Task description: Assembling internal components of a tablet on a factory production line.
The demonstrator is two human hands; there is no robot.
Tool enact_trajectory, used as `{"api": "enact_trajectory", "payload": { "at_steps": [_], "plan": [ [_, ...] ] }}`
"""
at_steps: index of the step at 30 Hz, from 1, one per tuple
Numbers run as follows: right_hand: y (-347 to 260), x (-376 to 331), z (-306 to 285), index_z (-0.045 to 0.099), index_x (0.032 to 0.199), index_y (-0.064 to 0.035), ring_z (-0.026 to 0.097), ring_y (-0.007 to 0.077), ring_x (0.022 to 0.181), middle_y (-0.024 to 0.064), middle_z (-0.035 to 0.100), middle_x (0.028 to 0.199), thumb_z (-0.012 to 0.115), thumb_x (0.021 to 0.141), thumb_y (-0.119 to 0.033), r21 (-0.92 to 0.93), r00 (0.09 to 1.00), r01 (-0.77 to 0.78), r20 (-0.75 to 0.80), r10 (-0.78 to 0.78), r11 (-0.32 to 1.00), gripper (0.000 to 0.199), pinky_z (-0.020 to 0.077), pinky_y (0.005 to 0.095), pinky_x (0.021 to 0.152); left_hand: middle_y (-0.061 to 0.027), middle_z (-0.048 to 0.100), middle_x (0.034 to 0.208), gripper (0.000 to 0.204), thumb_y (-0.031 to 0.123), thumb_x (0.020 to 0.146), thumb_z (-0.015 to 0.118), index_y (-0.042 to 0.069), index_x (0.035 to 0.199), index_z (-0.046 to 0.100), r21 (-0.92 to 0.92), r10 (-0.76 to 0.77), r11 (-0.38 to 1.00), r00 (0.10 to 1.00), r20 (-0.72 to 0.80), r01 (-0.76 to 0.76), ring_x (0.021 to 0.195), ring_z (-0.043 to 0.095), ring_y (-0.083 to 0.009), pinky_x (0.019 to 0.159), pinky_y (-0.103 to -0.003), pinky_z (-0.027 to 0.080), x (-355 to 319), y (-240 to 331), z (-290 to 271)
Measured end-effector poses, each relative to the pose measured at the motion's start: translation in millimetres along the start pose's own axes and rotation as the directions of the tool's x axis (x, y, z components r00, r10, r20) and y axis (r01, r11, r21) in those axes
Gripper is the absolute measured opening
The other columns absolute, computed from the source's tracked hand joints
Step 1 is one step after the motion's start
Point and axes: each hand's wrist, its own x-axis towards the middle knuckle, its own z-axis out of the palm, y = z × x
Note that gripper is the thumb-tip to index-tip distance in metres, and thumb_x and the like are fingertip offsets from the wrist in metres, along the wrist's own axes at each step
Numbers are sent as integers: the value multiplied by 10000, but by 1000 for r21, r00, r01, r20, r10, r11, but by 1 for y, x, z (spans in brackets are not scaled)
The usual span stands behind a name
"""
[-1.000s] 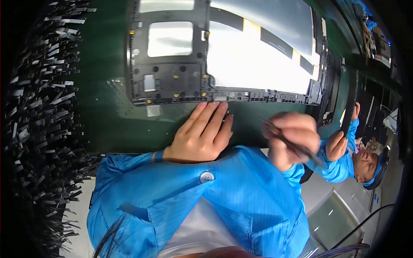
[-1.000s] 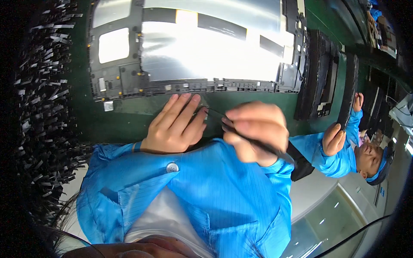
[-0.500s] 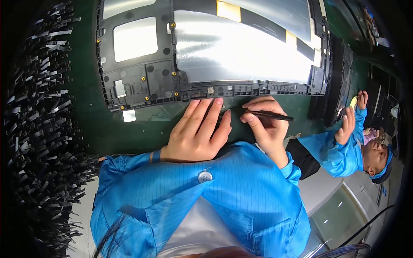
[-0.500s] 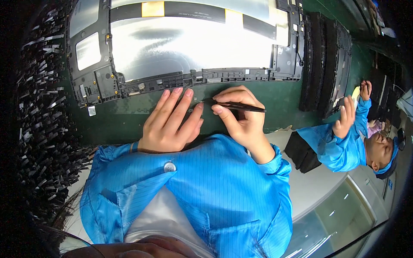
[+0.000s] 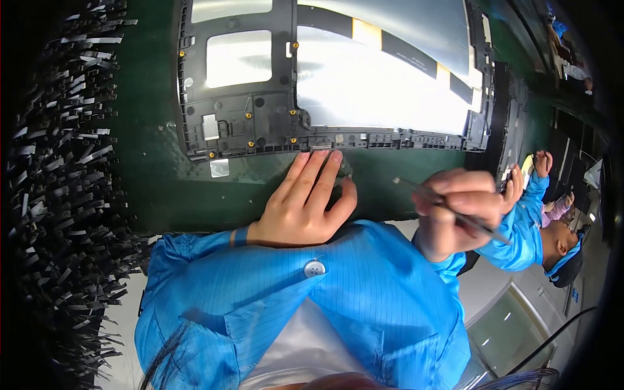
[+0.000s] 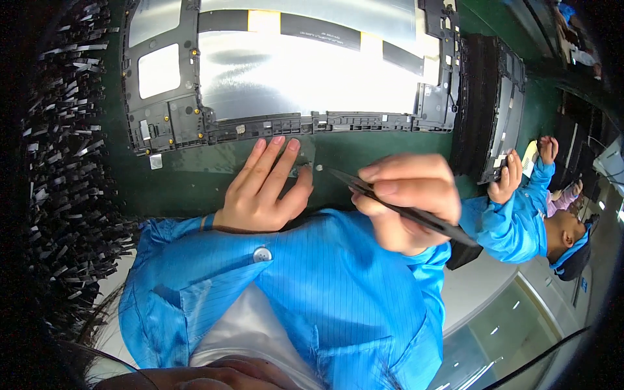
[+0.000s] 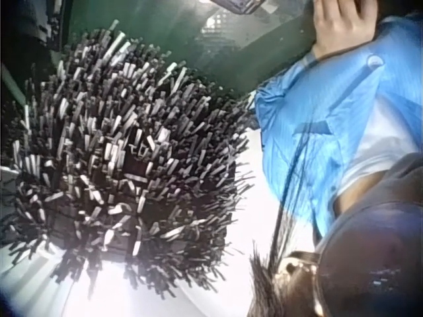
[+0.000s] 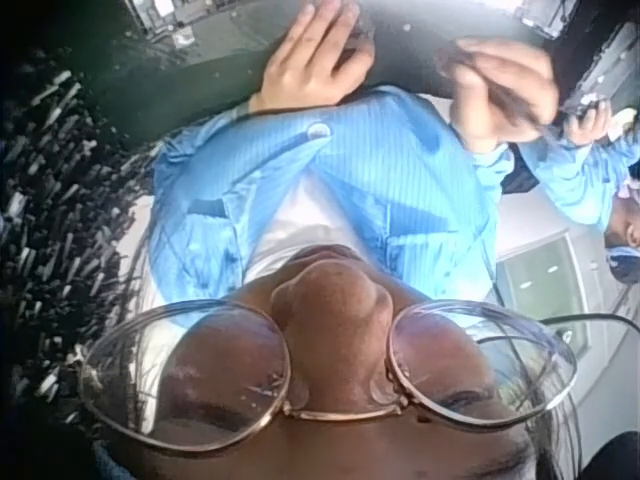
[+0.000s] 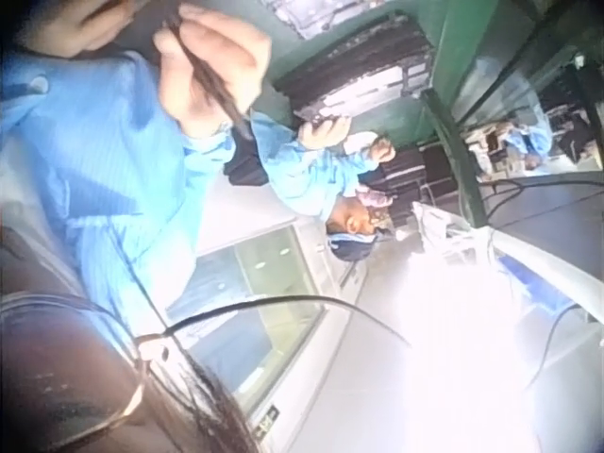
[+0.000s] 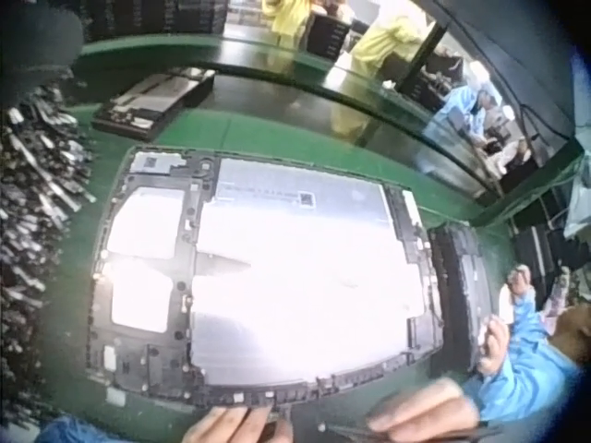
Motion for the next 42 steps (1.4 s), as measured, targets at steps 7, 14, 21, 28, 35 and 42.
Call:
{"api": "enact_trajectory", "payload": {
  "at_steps": [7, 14, 21, 28, 35, 42],
  "plan": [
    [-8, 68, 23, 514, 943, 32, 593, 154, 575, 193, 566, 879, 668, 841, -86, -73, 930, 27, 367, 2, 997, 219, 514, 224, 556, -162, 646, 1092, 61, 152, 797, 609, 115, 821, 651, -28, -26, 999, 999, -28, 25, 1043, 621, -302, 949, -428, 485, 2, 1, -4],
    [-11, 67, 25, 506, 942, 35, 584, 152, 571, 186, 557, 863, 676, 841, -99, -115, 947, -52, 309, 86, 992, 239, 499, 220, 535, -159, 612, 1188, 188, 244, 761, 679, 139, 916, 683, -17, -11, 1000, 1000, 2, 11, 1089, 598, -324, 968, -433, 474, -2, 0, -4],
    [-11, 67, 26, 504, 939, 38, 579, 160, 576, 185, 552, 862, 668, 841, -78, -125, 946, -41, 313, 78, 991, 223, 493, 221, 528, -167, 655, 1065, 73, 147, 784, 611, 102, 823, 652, -48, -18, 999, 999, -51, 16, 993, 638, -299, 933, -429, 495, 3, 0, -6],
    [-11, 53, 28, 607, 900, 35, 638, 293, 723, 212, 626, 883, 779, 632, -15, -201, 863, 427, 380, -332, 881, 323, 548, 346, 610, -166, 652, 1075, 79, 152, 781, 616, 111, 832, 660, -62, -11, 998, 999, -46, 8, 990, 638, -301, 927, -425, 497, 4, -1, -7],
    [17, -24, -13, 610, 927, 9, 623, 227, 794, 159, 620, 948, 738, 751, -6, -271, 905, -299, 222, 362, 915, 218, 505, 304, 691, -157, 615, 1178, 215, 241, 795, 648, 128, 974, 688, -21, -15, 1000, 999, 52, 16, 1117, 581, -317, 968, -443, 474, -1, 2, -6],
    [30, -49, -9, 623, 934, 5, 615, 178, 825, 128, 633, 942, 735, 770, -8, -123, 840, -527, 70, 538, 841, 199, 508, 268, 697, -184, 588, 1213, 223, 229, 793, 669, 106, 978, 685, -5, 24, 1000, 996, 86, -24, 1155, 554, -356, 970, -470, 468, 2, 2, -7]
  ]
}}
